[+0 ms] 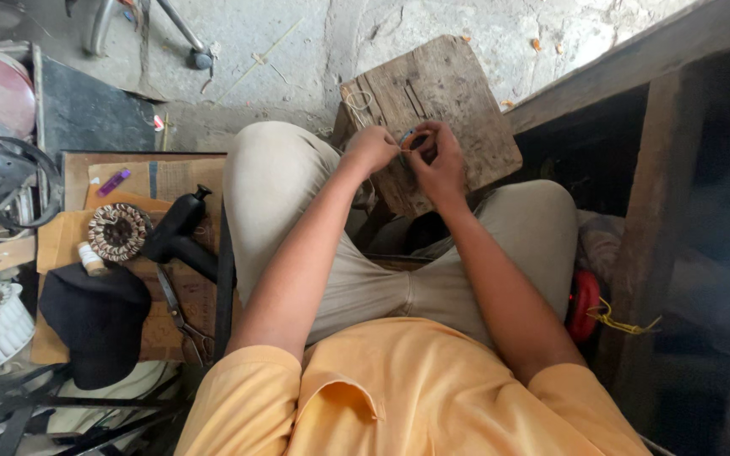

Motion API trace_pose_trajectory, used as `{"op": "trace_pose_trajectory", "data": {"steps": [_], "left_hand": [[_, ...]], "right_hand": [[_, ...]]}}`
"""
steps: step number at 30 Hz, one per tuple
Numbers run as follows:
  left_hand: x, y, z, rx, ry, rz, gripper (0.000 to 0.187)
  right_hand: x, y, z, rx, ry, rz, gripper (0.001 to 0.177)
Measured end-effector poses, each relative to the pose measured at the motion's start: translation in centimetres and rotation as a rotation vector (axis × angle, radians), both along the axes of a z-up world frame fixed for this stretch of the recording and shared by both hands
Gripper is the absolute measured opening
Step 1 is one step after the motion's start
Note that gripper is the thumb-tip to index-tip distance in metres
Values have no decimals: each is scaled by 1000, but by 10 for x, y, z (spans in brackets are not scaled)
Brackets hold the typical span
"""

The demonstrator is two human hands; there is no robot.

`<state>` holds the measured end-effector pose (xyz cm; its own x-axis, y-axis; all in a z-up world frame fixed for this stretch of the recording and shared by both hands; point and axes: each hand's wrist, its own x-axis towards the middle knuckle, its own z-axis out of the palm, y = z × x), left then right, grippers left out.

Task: The person sits on the floor and uses scissors to cut a piece of white wire. They then proceed to wrap the wire around a circular copper coil, securing it in place by hand.

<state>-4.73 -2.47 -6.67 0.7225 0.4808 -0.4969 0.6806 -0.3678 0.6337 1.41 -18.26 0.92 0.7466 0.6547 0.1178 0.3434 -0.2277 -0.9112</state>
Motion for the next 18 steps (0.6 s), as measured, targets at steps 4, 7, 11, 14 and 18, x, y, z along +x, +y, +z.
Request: {"op": "trace_pose_trajectory", "data": {"steps": [4,7,11,14,18], "left_hand": [[-2,1,2,41,7,6,22],[0,-1,5,94,28,-13,22],[-7,-1,9,146,47,-166,32],[-7,0,1,79,49,-277,38],[-1,5,-20,118,181,-298,54]], "right_hand": [[3,4,-7,-29,-9,-29,28],[4,4,-8,-25,-12,-15,23],[8,-2,-11,-104,-338,80,17],[9,-8,-22,-18,-485,125,15],[9,-13,-35,-164,-561,48,11]]}}
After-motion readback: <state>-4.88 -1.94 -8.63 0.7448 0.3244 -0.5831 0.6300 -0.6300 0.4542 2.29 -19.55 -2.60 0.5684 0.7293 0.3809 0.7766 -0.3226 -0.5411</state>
